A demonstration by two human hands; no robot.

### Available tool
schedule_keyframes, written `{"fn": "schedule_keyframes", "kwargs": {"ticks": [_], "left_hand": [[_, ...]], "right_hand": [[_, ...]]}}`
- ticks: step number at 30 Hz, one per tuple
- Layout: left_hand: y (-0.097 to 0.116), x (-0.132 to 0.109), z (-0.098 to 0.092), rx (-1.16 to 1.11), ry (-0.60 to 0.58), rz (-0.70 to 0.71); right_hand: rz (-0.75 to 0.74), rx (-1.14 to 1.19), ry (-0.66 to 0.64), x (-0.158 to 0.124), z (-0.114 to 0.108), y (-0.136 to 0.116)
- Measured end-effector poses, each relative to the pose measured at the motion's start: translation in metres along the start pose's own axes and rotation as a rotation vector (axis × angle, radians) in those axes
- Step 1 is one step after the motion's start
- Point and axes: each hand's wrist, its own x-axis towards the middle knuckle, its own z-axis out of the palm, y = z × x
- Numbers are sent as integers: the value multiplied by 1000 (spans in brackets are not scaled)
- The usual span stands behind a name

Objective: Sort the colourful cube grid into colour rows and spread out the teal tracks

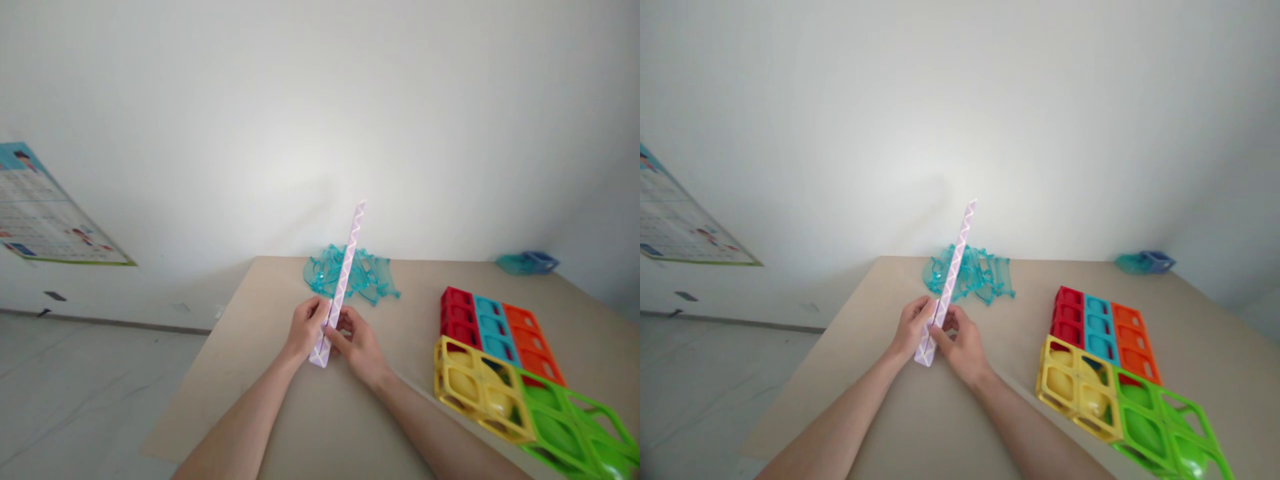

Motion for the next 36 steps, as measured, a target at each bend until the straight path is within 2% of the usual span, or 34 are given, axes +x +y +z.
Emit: {"fn": "schedule_keyframes", "kwargs": {"ticks": [5,10,15,19,24,26,28,32,36], "left_hand": [[-4,4,0,40,92,-68],[-8,10,-4,-8,195,-199],[-7,14,-5,-144,207,-317],[-3,11,-3,-236,74,-361],[4,3,-2,-319,-277,-428],[5,2,-1,-318,-325,-412],[6,1,0,-258,-319,-356],[7,-1,1,-96,-274,-140],[5,-5,-1,6,-259,9]], "right_hand": [[-39,66,-24,1,-1,3],[-113,117,-25,0,-2,2],[-185,158,21,-3,0,-3],[-180,171,96,0,-2,-6],[-160,90,182,3,-10,-7],[-145,61,210,4,-14,-7],[-128,41,230,5,-17,-6],[-75,9,259,6,-20,-5],[-29,78,196,7,-21,-7]]}}
